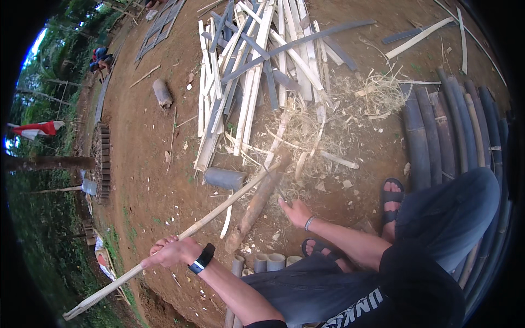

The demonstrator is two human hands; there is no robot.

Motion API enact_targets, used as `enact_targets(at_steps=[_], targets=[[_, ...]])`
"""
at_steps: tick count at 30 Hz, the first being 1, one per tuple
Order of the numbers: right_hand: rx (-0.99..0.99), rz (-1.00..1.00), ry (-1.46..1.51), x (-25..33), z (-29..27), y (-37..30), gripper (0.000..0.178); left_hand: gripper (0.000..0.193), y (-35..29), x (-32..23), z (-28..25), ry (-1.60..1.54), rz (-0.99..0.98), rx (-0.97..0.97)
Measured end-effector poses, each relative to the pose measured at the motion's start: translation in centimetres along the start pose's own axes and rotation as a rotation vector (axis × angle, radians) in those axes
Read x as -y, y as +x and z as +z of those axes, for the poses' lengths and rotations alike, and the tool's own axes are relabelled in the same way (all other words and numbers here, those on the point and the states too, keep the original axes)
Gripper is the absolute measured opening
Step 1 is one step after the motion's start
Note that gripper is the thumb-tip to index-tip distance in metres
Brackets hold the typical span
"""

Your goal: The person shaves a long bamboo strip using a blade, removing outer layers and smoothing the surface while sitting.

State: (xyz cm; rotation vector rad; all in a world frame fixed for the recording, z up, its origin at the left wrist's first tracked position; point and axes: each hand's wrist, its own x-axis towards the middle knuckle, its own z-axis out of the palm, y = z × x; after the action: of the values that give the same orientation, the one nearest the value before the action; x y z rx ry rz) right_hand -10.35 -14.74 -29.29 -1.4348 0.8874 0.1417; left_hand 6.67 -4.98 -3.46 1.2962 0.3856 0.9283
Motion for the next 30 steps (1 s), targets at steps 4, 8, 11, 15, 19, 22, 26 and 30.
enact_targets(at_steps=[4,8,11,15,19,22,26,30], targets=[[0.001,-0.077,-0.134,-3.6,-1.4,0.9,0.075,0.061,-0.7,-0.5,0.5,0.032,0.025,0.04],[0.013,0.135,-0.059,-2.0,-2.2,2.3,0.076,0.062,-1.9,-0.9,1.0,0.001,0.084,0.085],[0.043,-0.259,-0.065,0.7,0.6,-2.6,0.077,0.061,-1.0,-0.7,0.3,0.027,0.116,0.078],[0.003,-0.239,-0.102,0.4,-0.4,-1.6,0.076,0.06,-1.2,-0.7,0.3,0.059,0.118,0.055],[-0.002,0.035,-0.12,-0.9,-2.5,1.7,0.074,0.062,-0.4,-0.1,-0.5,-0.038,0.106,0.084],[0.075,-0.093,-0.105,1.3,-1.8,-0.7,0.073,0.064,-1.3,-0.3,-1.5,-0.23,0.048,0.359],[0.117,-0.242,-0.13,0.7,-1.8,-2.7,0.073,0.066,-1.2,-0.4,-2.0,-0.321,-0.051,0.492],[0.009,0.057,-0.085,-2.4,-2.9,1.6,0.071,0.066,-1.8,-0.7,-2.0,-0.352,-0.057,0.527]])
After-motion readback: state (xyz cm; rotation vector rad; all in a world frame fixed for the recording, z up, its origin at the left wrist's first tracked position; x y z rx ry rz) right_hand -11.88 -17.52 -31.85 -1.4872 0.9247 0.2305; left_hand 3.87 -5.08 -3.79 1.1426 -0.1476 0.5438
